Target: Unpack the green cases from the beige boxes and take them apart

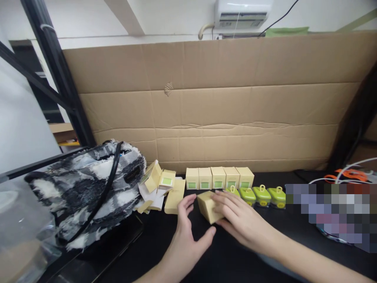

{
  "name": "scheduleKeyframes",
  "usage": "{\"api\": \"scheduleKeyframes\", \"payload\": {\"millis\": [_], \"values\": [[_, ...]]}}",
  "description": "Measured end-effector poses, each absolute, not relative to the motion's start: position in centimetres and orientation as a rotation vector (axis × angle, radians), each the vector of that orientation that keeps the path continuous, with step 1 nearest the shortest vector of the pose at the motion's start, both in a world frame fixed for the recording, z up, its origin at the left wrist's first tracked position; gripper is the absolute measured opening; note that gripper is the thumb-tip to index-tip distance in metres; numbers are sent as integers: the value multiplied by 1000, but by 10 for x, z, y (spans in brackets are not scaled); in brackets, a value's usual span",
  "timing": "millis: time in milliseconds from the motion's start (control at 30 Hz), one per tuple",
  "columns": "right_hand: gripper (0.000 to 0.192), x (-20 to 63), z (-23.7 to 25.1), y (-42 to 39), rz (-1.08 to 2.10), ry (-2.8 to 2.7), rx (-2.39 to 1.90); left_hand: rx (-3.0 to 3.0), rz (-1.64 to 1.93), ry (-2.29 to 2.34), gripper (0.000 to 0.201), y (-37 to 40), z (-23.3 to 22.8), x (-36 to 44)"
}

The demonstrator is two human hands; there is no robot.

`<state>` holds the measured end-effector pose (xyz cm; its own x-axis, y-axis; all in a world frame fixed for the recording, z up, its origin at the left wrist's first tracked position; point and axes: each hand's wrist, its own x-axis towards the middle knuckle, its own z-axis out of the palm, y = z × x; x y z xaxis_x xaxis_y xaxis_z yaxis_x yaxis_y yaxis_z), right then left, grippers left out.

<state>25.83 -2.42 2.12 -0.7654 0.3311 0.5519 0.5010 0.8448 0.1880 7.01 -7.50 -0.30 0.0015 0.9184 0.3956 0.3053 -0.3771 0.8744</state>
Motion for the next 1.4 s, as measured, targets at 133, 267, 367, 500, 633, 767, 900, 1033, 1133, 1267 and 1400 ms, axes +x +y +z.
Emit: {"api": "scheduleKeyframes", "payload": {"millis": [133, 267, 367, 500, 633, 767, 900, 1033, 1133, 1267, 1400], "values": [[45, 275, 23, -55, -342, -2509, -525, 2150, 1076, 1177, 74, -78, 0, 64], [48, 276, 28, -60, -277, -2514, -535, 2435, 1033, 1110, 66, -78, 9, 61], [40, 273, 30, -57, -288, -2497, -498, 2579, 1029, 1105, 66, -75, 14, 60], [31, 271, 32, -57, -315, -2456, -488, 2698, 1013, 1072, 61, -74, 14, 59], [30, 269, 35, -61, -318, -2435, -491, 2744, 1026, 1039, 58, -75, 15, 60], [31, 269, 30, -59, -404, -2400, -459, 2647, 1056, 1098, 55, -77, 17, 63], [27, 271, 18, -54, -569, -2299, -413, 2482, 1050, 1236, 51, -78, 17, 64], [18, 276, 23, -58, -588, -2208, -297, 2391, 1057, 1235, 62, -75, 16, 61], [12, 277, 34, -66, -308, -2241, -271, 2374, 1017, 1205, 65, -73, 16, 58], [21, 279, 40, -69, 89, -2253, -413, 2366, 1072, 1169, 63, -73, 16, 56], [27, 281, 40, -61, -230, -2541, -288, 2375, 1125, 1067, 58, -73, 12, 56]]}}
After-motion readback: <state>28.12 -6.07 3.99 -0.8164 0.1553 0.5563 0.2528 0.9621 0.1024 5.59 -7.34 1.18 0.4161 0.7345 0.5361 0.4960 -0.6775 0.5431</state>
